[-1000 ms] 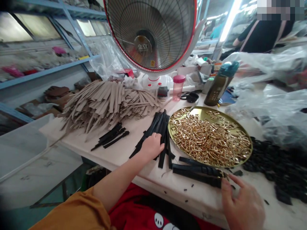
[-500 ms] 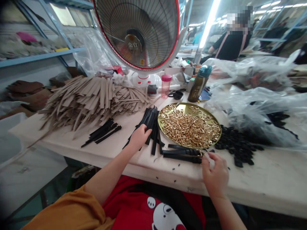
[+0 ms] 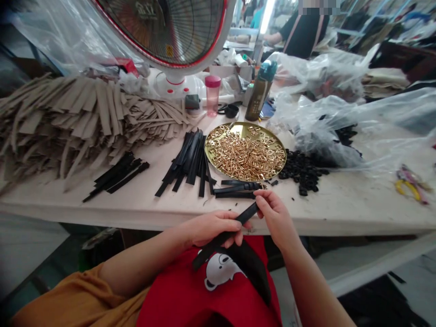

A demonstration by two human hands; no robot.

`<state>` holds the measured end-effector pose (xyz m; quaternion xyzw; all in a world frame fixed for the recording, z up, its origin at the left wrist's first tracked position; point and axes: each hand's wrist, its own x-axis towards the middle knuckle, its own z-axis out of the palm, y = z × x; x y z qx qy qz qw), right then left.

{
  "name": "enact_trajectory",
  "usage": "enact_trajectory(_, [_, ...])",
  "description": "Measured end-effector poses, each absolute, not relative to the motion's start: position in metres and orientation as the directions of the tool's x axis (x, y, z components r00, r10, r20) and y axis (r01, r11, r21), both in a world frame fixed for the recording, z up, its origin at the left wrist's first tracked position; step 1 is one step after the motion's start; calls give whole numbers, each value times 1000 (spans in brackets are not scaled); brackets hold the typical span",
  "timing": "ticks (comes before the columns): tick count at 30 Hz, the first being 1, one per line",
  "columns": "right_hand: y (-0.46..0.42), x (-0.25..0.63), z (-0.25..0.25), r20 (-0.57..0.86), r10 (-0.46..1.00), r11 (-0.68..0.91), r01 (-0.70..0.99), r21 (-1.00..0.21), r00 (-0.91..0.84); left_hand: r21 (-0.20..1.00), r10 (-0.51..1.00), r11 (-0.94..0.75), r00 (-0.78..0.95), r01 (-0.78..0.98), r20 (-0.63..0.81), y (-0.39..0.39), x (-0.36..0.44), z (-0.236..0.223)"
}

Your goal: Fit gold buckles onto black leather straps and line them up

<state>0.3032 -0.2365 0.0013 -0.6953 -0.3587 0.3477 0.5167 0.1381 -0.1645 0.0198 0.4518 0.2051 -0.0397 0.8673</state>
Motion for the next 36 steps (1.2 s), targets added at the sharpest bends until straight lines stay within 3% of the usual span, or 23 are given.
enact_trajectory(3, [-232, 311, 1, -110, 863, -227, 186, -956, 492, 704, 164, 666, 874, 244, -458, -162, 152, 14])
enact_trajectory(6, [-227, 343, -4, -19, 805, -262, 328, -908, 593, 652, 191, 720, 836, 237, -514, -156, 162, 12])
enact_trajectory(9, [-227, 395, -16, 91, 697, -437, 523, -732, 711, 620, 200, 751, 816, 228, -542, -149, 165, 11])
enact_trajectory(12, [-228, 442, -27, 178, 677, -559, 656, -507, 714, 610, 216, 762, 803, 217, -556, -140, 168, 10])
enact_trajectory(17, [-210, 467, -34, 261, 775, -495, 810, -315, 575, 630, 271, 748, 770, 210, -577, -128, 173, 9])
enact_trajectory(21, [-190, 457, -35, 191, 888, -404, 908, -110, 418, 638, 279, 738, 760, 221, -587, -124, 171, 7])
enact_trajectory(26, [-185, 447, -36, 115, 932, -358, 920, 162, 343, 662, 285, 712, 767, 233, -575, -127, 165, 3])
enact_trajectory(31, [-193, 436, -34, 54, 956, -291, 918, 270, 287, 731, 317, 647, 797, 215, -515, -132, 160, 5])
enact_trajectory(36, [-211, 433, -32, 15, 953, -293, 907, 303, 303, 760, 339, 615, 799, 211, -496, -134, 151, 8])
